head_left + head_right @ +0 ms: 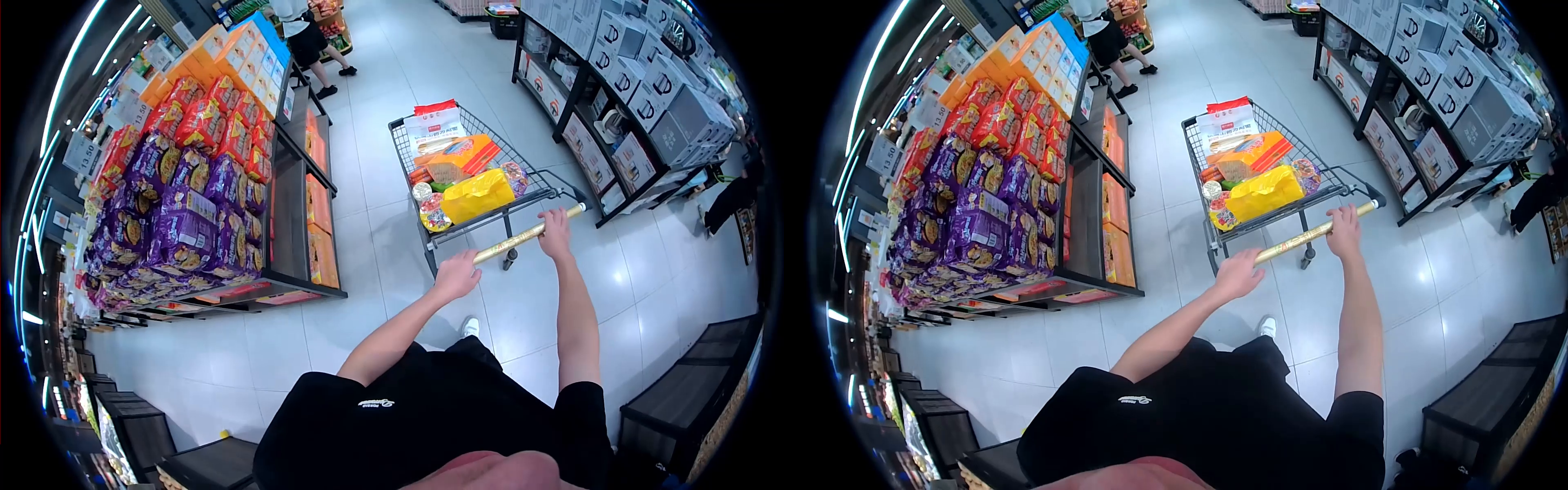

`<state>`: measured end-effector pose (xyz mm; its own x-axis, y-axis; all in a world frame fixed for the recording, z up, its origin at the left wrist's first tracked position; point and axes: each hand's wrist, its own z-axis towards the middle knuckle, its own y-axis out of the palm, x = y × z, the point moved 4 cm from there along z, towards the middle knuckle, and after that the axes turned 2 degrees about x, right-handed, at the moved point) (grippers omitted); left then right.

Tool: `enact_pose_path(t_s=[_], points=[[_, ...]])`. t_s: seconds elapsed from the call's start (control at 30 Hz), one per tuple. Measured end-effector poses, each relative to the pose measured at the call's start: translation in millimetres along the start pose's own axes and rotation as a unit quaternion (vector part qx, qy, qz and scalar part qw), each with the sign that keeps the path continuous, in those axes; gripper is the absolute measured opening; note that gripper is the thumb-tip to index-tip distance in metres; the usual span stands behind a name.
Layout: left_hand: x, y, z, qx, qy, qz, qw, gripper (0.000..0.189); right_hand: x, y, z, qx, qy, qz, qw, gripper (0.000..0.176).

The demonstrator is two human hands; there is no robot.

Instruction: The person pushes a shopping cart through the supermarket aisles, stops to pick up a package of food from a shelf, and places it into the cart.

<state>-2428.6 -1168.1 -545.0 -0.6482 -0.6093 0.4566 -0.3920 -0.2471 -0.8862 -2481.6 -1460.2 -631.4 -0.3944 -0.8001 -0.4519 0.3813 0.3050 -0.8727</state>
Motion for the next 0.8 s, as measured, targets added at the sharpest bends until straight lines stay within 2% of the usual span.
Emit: enact_pose_path(t_s=[0.27, 0.37, 0.53, 0.63, 0.67, 0.7, 0.8], points=[[7.2, 6.9, 48.1, 0.014, -0.027, 0.021, 0.999, 0.05, 25.6, 15.7, 53.0, 0.048, -0.024, 0.052, 0.997, 0.047], [7.7, -0.2, 58.3, -0.023, -0.074, 0.021, 0.997, 0.051, 23.6, 17.6, 59.2, 0.06, -0.022, 0.051, 0.997, 0.046], [-1.4, -7.2, 54.9, -0.001, -0.098, 0.01, 0.995, 0.035, -14.4, -10.2, 32.6, 0.067, 0.021, -0.025, 0.997, 0.038], [-21.1, -21.2, 45.9, -0.015, -0.145, 0.038, 0.989, 0.034, -25.2, -9.3, 19.2, 0.123, -0.067, -0.007, 0.99, 0.04], [-29.0, -27.2, 38.9, 0.006, -0.146, 0.062, 0.987, 0.036, -27.3, -11.6, 11.5, 0.116, -0.069, -0.008, 0.991, 0.04], [-35.5, -32.9, 33.3, 0.028, -0.146, 0.087, 0.985, 0.039, -31.2, -16.1, 5.1, 0.098, -0.112, 0.006, 0.989, 0.042], [-62.5, -54.8, 16.1, 0.033, -0.168, 0.124, 0.977, 0.039, -49.7, -38.8, -9.4, 0.038, -0.193, 0.065, 0.978, 0.046]])
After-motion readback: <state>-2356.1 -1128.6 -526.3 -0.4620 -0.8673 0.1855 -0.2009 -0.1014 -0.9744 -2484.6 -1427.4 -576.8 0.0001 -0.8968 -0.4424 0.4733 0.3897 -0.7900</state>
